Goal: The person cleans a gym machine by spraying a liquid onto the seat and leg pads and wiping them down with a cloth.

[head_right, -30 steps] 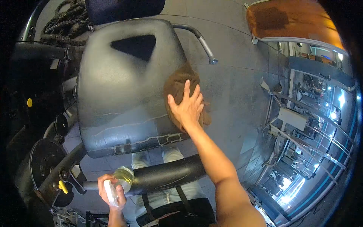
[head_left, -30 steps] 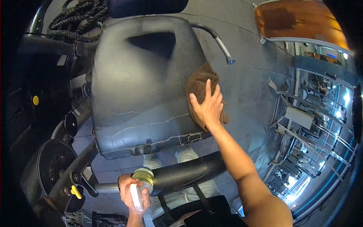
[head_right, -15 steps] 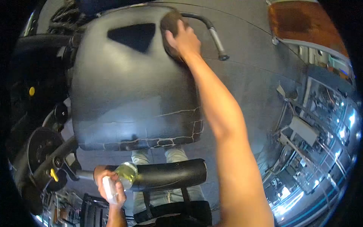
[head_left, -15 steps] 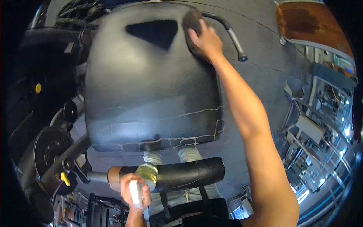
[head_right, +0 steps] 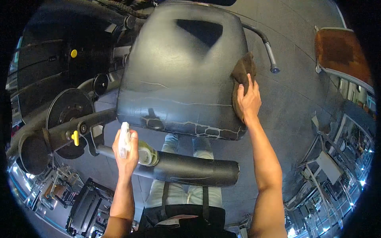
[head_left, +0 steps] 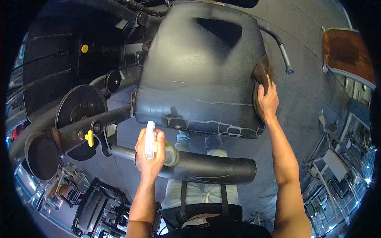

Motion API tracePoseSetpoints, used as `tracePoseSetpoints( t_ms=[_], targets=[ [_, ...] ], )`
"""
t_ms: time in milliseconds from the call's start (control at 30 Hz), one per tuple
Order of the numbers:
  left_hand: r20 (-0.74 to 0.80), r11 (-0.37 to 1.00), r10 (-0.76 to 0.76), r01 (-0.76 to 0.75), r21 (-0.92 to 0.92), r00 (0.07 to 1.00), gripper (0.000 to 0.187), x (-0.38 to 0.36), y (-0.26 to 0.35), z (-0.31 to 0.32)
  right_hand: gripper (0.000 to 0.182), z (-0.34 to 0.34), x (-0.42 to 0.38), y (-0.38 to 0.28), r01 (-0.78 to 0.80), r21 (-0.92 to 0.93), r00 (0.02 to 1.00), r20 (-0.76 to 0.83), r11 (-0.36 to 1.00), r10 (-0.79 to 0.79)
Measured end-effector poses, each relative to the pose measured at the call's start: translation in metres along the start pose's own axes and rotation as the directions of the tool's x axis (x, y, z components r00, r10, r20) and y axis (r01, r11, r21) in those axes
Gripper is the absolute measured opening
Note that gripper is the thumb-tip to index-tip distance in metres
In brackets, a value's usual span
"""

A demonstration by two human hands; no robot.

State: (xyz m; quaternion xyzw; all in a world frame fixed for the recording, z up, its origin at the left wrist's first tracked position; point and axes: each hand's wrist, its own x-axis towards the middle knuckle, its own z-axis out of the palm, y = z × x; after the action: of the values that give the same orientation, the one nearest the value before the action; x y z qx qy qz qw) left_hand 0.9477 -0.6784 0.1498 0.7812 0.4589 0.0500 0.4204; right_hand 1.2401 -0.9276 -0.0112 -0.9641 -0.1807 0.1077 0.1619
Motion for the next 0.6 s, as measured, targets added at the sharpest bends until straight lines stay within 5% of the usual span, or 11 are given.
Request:
tracePoseSetpoints(
  t_ms=[100,233,367,467,533,600],
  targets=[
    [0.044,0.997,-0.066,0.065,0.031,0.997,0.022,-0.009,-0.004,-0.021,0.046,-0.013,-0.011,-0.003,-0.016,0.072,0.995,-0.093,0.997,0.023],
    [0.172,0.997,-0.079,0.08,0.007,0.982,0.02,-0.03,0.011,-0.065,0.045,-0.069,-0.057,-0.026,-0.195,0.353,0.955,-0.143,0.915,0.259],
    [0.21,0.987,0.147,-0.159,0.039,0.967,0.016,-0.057,0.011,-0.097,0.051,-0.137,-0.119,-0.048,-0.26,0.553,0.88,-0.202,0.791,0.431],
    [0.245,0.971,0.215,-0.235,0.053,0.945,0.016,-0.071,-0.005,-0.098,0.052,-0.174,-0.167,-0.054,-0.184,0.625,0.813,-0.337,0.758,0.475],
    [0.284,0.919,0.334,-0.377,0.112,0.899,0.021,-0.077,-0.021,-0.081,0.051,-0.194,-0.195,-0.051,-0.122,0.746,0.783,-0.333,0.654,0.526],
    [0.357,0.931,0.336,-0.364,0.015,0.872,0.024,-0.087,0.005,-0.066,0.05,-0.212,-0.217,-0.049,-0.054,0.841,0.764,-0.312,0.538,0.565]
  ],
)
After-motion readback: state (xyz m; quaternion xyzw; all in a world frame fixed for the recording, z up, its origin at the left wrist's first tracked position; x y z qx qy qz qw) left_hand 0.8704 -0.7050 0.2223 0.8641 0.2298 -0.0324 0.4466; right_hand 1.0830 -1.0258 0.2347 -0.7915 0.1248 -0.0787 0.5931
